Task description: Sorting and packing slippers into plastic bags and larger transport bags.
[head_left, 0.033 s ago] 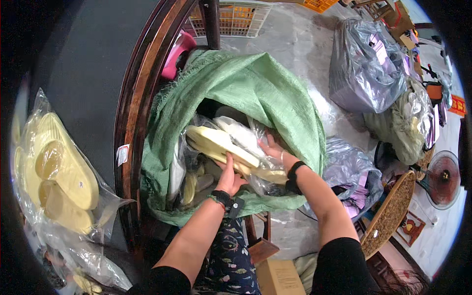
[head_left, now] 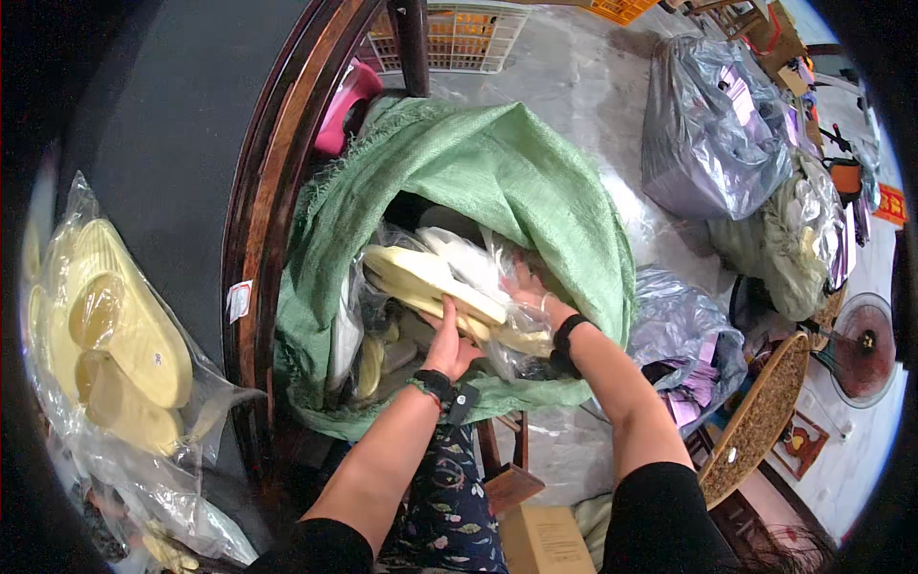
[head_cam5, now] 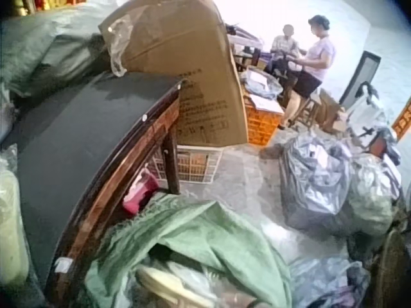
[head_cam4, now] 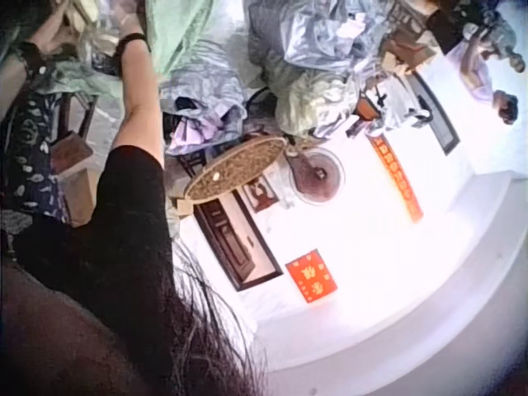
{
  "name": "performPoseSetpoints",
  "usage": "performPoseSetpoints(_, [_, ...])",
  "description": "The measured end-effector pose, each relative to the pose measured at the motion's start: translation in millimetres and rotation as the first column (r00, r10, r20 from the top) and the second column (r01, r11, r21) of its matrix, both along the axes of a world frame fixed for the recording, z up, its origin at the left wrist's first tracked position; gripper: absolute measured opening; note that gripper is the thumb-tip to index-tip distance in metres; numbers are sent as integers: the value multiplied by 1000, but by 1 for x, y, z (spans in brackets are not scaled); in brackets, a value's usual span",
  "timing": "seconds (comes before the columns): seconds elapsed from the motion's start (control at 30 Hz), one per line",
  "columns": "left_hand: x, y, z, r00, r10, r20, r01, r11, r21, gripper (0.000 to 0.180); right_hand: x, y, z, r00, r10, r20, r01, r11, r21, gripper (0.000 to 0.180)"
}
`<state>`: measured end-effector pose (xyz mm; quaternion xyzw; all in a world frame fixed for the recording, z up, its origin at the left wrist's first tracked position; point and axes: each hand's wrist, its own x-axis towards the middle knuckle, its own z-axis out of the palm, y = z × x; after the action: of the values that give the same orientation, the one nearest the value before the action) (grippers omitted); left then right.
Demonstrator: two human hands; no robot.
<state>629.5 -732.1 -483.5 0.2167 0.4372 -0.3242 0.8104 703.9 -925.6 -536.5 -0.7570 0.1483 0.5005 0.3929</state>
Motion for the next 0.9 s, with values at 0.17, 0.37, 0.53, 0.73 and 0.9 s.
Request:
performPoseSetpoints(0.17, [-1,27,2,997,54,57,-46,990,-134,86,-24,44,9,1000,-3,-23,5,999,53,95])
performPoseSetpoints(0.37, [-5,35,64,986,-27,167,54,986,-156,83,-78,42,36,975,-147,166,94,953,289,80])
performPoseSetpoints(0.53, [-12,34,140,966,-174,191,196,975,-108,76,-114,46,108,672,-590,-448,725,400,561,69])
performPoseSetpoints(0.73, [-32,52,230,948,-108,299,175,963,-206,85,-116,89,282,678,-673,-295,661,382,646,69])
performPoseSetpoints(0.9, [-33,54,361,897,-244,370,266,964,-9,75,-124,102,445,652,-712,-261,679,396,619,65])
